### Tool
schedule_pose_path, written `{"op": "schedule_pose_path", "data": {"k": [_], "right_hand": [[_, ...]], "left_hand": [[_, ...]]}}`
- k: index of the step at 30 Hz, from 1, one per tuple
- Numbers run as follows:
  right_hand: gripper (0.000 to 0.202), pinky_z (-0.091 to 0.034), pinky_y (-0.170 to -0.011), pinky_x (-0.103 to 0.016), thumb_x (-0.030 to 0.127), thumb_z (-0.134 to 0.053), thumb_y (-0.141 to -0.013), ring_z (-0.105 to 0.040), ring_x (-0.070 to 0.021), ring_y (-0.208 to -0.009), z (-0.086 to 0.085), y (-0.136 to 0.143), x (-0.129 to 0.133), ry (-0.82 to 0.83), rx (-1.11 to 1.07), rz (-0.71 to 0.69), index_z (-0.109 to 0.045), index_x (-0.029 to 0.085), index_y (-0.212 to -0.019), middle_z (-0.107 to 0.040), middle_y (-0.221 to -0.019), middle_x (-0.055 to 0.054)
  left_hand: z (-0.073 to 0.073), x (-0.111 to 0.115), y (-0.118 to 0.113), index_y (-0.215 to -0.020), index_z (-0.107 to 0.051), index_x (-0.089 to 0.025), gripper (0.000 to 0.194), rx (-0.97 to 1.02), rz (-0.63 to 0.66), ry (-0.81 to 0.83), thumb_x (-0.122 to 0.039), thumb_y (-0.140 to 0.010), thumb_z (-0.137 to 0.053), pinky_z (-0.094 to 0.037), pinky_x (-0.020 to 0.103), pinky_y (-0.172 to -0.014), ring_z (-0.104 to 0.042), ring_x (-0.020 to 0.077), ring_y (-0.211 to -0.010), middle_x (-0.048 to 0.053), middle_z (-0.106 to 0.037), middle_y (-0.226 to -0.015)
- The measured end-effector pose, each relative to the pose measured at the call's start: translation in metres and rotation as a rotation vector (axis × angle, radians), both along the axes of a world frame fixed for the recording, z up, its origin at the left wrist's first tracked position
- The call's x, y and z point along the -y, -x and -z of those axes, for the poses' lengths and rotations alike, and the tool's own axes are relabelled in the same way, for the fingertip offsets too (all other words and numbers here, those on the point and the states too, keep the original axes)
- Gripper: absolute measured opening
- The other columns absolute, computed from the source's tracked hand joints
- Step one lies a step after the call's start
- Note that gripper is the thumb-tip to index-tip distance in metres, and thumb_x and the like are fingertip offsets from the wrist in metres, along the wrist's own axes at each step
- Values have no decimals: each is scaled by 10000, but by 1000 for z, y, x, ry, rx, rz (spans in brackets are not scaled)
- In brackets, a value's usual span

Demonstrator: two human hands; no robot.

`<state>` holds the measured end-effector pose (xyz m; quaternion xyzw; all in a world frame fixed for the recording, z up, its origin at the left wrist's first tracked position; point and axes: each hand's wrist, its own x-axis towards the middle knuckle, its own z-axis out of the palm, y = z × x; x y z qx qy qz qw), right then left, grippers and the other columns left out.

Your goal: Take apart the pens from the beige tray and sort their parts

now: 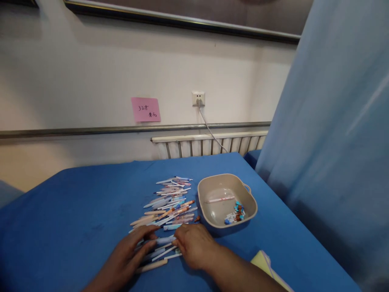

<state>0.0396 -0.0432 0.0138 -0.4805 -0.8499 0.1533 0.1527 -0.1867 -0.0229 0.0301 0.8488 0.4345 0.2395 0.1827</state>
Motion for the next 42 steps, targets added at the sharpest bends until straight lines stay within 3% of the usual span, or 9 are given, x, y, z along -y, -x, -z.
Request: {"op": "schedule_pose_path", "data": {"k": [6, 11, 15, 21, 26, 32, 37, 39, 42], "right_hand": [[206, -361, -656, -249, 281, -402, -927, -594, -163, -806, 2, 2, 1, -35, 27, -34, -578, 185, -876, -651, -873, -45], [190, -357, -660, -247, 266, -410, -924, -588, -159, -809, 3, 2, 2, -24, 23, -14, -577, 186, -883, -647, -877, -43], [186, -354, -657, -246, 250, -397, -928, -585, -155, -804, 2, 2, 5, -49, 10, -27, -566, 189, -877, -640, -860, -33], [161, -354, -649, -252, 240, -408, -918, -584, -156, -792, -1, 4, 9, -76, 29, -41, -556, 195, -875, -631, -851, -27], [148, -357, -665, -254, 220, -409, -912, -579, -159, -799, 1, 1, 7, -92, 22, -21, -555, 192, -905, -628, -863, -30], [157, -359, -663, -254, 243, -403, -919, -573, -160, -786, 3, 3, 8, -102, 39, -50, -549, 192, -897, -624, -852, -32], [156, -364, -680, -257, 220, -398, -916, -580, -166, -809, 1, 3, 8, -110, 41, -26, -551, 190, -918, -629, -873, -41], [152, -364, -674, -256, 223, -401, -915, -582, -165, -799, 0, 2, 8, -111, 42, -20, -550, 191, -909, -630, -872, -40], [157, -367, -675, -256, 226, -396, -919, -585, -162, -794, 0, 2, 8, -118, 41, -21, -548, 194, -898, -628, -868, -35]], "left_hand": [[0, 2, -6, -1148, -569, -225, 333, -38, -108, 201, -388, -925, -384, -519, 278, -701, -655, 180, -740, 14, -689, -797], [2, 6, -3, -1160, -560, -241, 319, 12, 4, 9, -323, -853, -536, -474, 320, -881, -593, 212, -1013, 65, -643, -1100], [-1, 7, -5, -1015, -604, -238, 193, 23, 48, 55, -300, -894, -468, -485, 265, -801, -615, 173, -898, 33, -664, -958], [0, 4, -8, -909, -609, -206, 302, 65, -90, 259, -366, -927, -353, -491, 225, -637, -620, 133, -618, -14, -642, -707], [1, 7, -7, -1172, -546, -216, 348, 103, -57, 83, -359, -856, -516, -478, 313, -846, -609, 197, -935, 61, -652, -1041], [2, 5, -5, -1108, -579, -232, 297, 46, -91, 187, -343, -928, -371, -505, 303, -775, -646, 184, -846, 38, -684, -931], [1, 7, -1, -1268, -474, -226, 427, 64, -15, 61, -346, -861, -519, -466, 358, -902, -574, 223, -1038, 99, -591, -1191], [0, 8, 0, -1228, -510, -232, 359, 71, 31, 62, -333, -884, -482, -474, 340, -885, -592, 207, -991, 84, -627, -1111], [1, 6, 0, -1183, -537, -240, 332, 88, -71, 173, -351, -940, -339, -515, 276, -741, -646, 161, -761, 43, -674, -921]]}}
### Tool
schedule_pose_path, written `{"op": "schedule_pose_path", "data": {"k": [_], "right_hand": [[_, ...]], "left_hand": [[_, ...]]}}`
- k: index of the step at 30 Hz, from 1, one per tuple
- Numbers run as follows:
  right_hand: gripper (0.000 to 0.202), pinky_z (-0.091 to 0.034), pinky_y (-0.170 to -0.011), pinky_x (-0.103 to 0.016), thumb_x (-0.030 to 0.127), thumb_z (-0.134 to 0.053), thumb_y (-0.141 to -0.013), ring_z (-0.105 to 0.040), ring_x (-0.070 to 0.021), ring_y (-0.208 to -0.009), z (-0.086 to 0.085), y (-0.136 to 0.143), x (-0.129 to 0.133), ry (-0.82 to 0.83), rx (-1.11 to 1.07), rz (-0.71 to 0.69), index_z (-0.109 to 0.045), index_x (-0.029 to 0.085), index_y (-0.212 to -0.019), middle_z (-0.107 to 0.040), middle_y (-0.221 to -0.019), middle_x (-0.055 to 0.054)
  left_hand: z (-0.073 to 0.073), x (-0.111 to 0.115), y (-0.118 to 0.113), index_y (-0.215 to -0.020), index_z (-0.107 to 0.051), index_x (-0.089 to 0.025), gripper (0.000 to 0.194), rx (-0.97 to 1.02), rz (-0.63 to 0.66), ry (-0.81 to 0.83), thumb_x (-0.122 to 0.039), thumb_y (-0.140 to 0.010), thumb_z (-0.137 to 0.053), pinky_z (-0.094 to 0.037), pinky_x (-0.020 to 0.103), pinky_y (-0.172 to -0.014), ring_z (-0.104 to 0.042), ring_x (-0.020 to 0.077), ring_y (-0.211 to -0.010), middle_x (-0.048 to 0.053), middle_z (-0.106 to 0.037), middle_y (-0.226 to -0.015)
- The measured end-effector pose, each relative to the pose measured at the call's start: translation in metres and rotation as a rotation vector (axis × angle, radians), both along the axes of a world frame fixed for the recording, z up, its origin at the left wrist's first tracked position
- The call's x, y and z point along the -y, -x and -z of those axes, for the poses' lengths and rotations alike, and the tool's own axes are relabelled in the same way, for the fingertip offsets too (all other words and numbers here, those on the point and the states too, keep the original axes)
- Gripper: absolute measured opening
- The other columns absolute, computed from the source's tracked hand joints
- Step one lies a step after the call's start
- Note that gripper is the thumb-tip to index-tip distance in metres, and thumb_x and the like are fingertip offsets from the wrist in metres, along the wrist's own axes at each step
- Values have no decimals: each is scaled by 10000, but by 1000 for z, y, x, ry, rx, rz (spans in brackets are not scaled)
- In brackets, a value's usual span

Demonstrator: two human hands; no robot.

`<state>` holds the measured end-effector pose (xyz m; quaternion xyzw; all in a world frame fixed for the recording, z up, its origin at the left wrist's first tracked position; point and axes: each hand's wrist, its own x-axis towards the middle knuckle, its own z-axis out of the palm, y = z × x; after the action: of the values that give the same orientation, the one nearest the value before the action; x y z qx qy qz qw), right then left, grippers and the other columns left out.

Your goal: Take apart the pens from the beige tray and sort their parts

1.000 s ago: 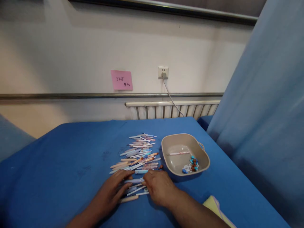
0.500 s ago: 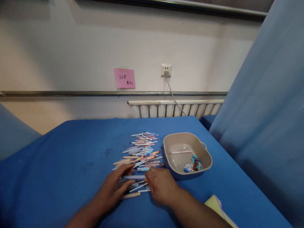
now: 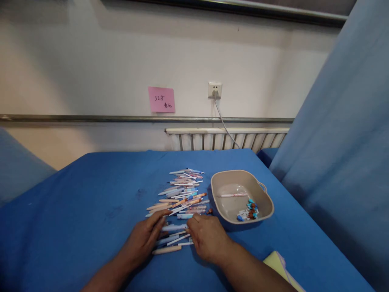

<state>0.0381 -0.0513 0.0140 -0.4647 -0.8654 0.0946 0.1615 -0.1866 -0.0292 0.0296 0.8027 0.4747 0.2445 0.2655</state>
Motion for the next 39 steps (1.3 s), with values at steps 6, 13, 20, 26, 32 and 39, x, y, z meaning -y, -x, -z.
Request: {"op": "schedule_pose_path", "data": {"k": [6, 13, 20, 26, 32, 39], "right_hand": [[163, -373, -699, -252, 228, -393, -925, -590, -163, -829, 2, -2, -2, 17, 2, 10, -545, 193, -877, -634, -872, -34], [192, -386, -720, -261, 255, -369, -936, -597, -178, -834, 0, -4, -2, 41, -36, 115, -549, 190, -944, -643, -903, -52], [245, -409, -771, -281, 318, -374, -942, -612, -202, -892, 3, 6, 0, 61, -270, 247, -565, 190, -1029, -664, -969, -77], [196, -387, -685, -229, 310, -425, -926, -611, -155, -803, -5, 15, 4, 91, -290, 72, -592, 210, -899, -666, -866, -32], [256, -351, -657, -246, 334, -374, -938, -596, -169, -774, -52, -32, -34, -6, -12, 257, -579, 196, -868, -653, -815, -46], [272, -404, -767, -294, 329, -407, -936, -598, -225, -979, -60, -22, -169, 128, 222, 388, -597, 171, -1051, -660, -1038, -123]], "left_hand": [[0, -7, 3, -1145, -568, -225, 354, -73, -170, -46, -393, -913, -361, -506, 270, -688, -647, 176, -697, 13, -687, -788], [-13, -18, 23, -1050, -615, -208, 359, -73, -329, -171, -425, -885, -381, -498, 228, -629, -652, 170, -694, 4, -707, -829], [-14, -9, 17, -1115, -609, -231, 354, -125, -251, -186, -389, -902, -375, -508, 252, -692, -667, 181, -785, 18, -712, -936], [-12, -1, 6, -1061, -621, -231, 324, -83, -142, -164, -371, -906, -374, -492, 247, -793, -651, 174, -915, 15, -696, -1027], [-29, -55, 44, -1021, -636, -200, 382, -98, -362, -175, -413, -881, -352, -478, 249, -727, -649, 194, -822, 32, -706, -930], [-13, -167, 11, -933, -660, -157, 336, -115, -279, -115, -363, -862, -404, -459, 246, -694, -635, 190, -765, 43, -700, -806]]}}
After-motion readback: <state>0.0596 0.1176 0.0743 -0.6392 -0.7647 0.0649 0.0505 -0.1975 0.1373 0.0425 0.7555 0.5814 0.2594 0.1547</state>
